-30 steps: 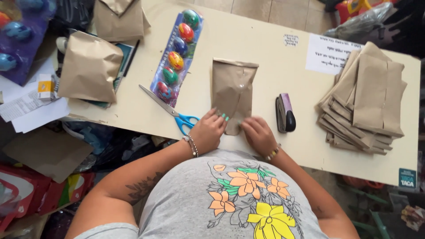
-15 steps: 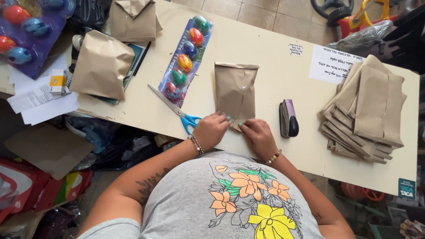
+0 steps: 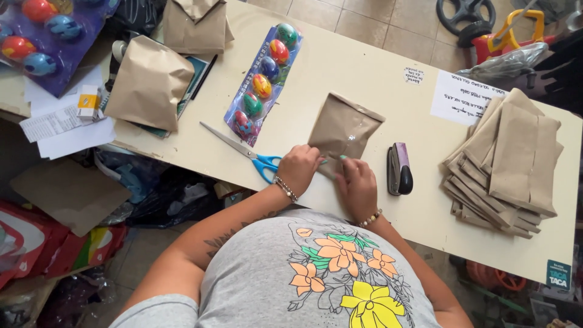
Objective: Cutting individual plastic-wrapped balls from a strip using scissors and placing them into small brown paper bags.
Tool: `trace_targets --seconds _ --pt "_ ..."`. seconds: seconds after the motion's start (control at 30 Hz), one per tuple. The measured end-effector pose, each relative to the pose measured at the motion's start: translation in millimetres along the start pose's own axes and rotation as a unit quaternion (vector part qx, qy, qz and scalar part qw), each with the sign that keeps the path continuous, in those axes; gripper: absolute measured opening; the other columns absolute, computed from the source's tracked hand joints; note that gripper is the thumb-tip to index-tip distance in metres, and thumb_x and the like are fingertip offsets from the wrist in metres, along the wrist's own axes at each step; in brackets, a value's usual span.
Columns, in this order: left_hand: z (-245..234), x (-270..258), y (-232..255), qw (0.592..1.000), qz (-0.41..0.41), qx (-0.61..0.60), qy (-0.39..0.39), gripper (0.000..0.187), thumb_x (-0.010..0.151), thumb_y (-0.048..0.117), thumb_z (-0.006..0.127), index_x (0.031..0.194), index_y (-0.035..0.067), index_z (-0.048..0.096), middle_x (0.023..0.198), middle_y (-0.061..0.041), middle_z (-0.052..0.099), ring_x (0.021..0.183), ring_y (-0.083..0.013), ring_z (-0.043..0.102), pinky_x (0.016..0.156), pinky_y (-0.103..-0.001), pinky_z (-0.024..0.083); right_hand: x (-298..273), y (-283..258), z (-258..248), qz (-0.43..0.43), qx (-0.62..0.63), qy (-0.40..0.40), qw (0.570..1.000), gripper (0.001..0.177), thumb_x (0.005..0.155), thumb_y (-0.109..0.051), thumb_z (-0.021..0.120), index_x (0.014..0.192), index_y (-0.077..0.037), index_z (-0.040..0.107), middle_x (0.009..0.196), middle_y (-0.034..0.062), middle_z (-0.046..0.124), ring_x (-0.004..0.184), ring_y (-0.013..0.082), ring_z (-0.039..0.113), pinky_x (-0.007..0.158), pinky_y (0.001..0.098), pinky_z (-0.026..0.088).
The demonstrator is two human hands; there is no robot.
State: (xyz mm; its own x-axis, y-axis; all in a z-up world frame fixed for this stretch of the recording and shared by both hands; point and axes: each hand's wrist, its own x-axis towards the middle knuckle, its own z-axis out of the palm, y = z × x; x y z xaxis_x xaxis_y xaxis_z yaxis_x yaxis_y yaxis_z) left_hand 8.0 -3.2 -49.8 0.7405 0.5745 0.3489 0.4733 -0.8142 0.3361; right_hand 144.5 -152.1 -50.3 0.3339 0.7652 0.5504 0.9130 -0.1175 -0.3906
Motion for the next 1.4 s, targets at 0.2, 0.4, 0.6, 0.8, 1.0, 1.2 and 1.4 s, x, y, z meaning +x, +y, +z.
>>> trace_targets --seconds 0.2,0.4,0.6,0.8,1.0,1.2,1.4 --pt "6 -3 5 0.996 0.035 0.069 0.033 0.027 0.086 0.035 0.075 0.090 0.016 0.057 0.075 0.002 0.051 0.075 -0.0160 0.062 0.062 -0.026 0.057 -25 17 13 -0.152 -0.069 -0.004 0.986 0.021 0.099 -0.021 0.062 0.116 -0.022 0.074 0.118 0.0120 0.062 0.079 0.0271 0.060 0.075 0.0385 0.047" --pt "19 -4 3 0.990 0.070 0.095 0.076 0.048 0.083 0.033 0.078 0.121 0.016 0.055 0.075 0.001 0.047 0.071 -0.0176 0.059 0.056 -0.028 0.057 -22 -5 -13 -0.143 -0.131 -0.059 0.979 0.031 0.101 -0.026 0.055 0.127 -0.027 0.069 0.125 0.0021 0.063 0.082 0.0215 0.055 0.081 0.0375 0.040" --pt "16 2 -4 0.991 0.071 0.099 0.056 0.051 0.077 0.030 0.083 0.117 0.014 0.056 0.078 -0.001 0.050 0.077 -0.0209 0.059 0.065 -0.031 0.056 -19 -13 -18 -0.134 -0.184 -0.056 0.972 0.032 0.102 -0.026 0.051 0.130 -0.029 0.066 0.118 -0.0047 0.065 0.086 0.0175 0.053 0.096 0.0409 0.037" --pt "7 9 -20 0.995 0.023 -0.093 -0.024 0.041 0.082 0.021 0.079 0.117 0.015 0.059 0.092 -0.006 0.065 0.091 -0.0277 0.066 0.086 -0.039 0.055 -1 -9 -6 -0.165 -0.172 -0.035 0.971 0.022 0.100 -0.032 0.057 0.115 -0.020 0.069 0.095 -0.0008 0.063 0.086 0.0211 0.057 0.095 0.0452 0.042" --pt "-41 25 -22 0.959 0.139 -0.245 0.014 0.028 0.091 0.039 0.071 0.111 0.019 0.072 0.113 -0.005 0.068 0.112 -0.0279 0.065 0.103 -0.043 0.045 18 4 -21 -0.261 -0.140 0.010 0.955 0.015 0.099 -0.011 0.057 0.106 -0.009 0.070 0.090 0.0055 0.061 0.083 0.0229 0.060 0.091 0.0447 0.046" --pt "-32 26 -10 0.913 0.246 -0.316 0.075 0.017 0.097 0.031 0.070 0.103 0.016 0.075 0.107 -0.001 0.075 0.110 -0.0234 0.070 0.111 -0.046 0.041 50 -1 -62 -0.272 -0.058 0.042 0.960 0.014 0.096 -0.009 0.065 0.104 -0.012 0.076 0.090 0.0034 0.067 0.084 0.0207 0.064 0.091 0.0465 0.049" --pt "-53 47 3 0.910 0.245 -0.287 0.172 0.009 0.094 0.025 0.074 0.095 0.017 0.080 0.078 0.004 0.073 0.080 -0.0152 0.072 0.097 -0.039 0.056 60 15 -106 0.114 -0.162 -0.108 0.974 0.059 0.085 -0.043 0.077 0.116 0.006 0.065 0.104 0.0256 0.065 0.098 0.0439 0.065 0.088 0.0563 0.050"
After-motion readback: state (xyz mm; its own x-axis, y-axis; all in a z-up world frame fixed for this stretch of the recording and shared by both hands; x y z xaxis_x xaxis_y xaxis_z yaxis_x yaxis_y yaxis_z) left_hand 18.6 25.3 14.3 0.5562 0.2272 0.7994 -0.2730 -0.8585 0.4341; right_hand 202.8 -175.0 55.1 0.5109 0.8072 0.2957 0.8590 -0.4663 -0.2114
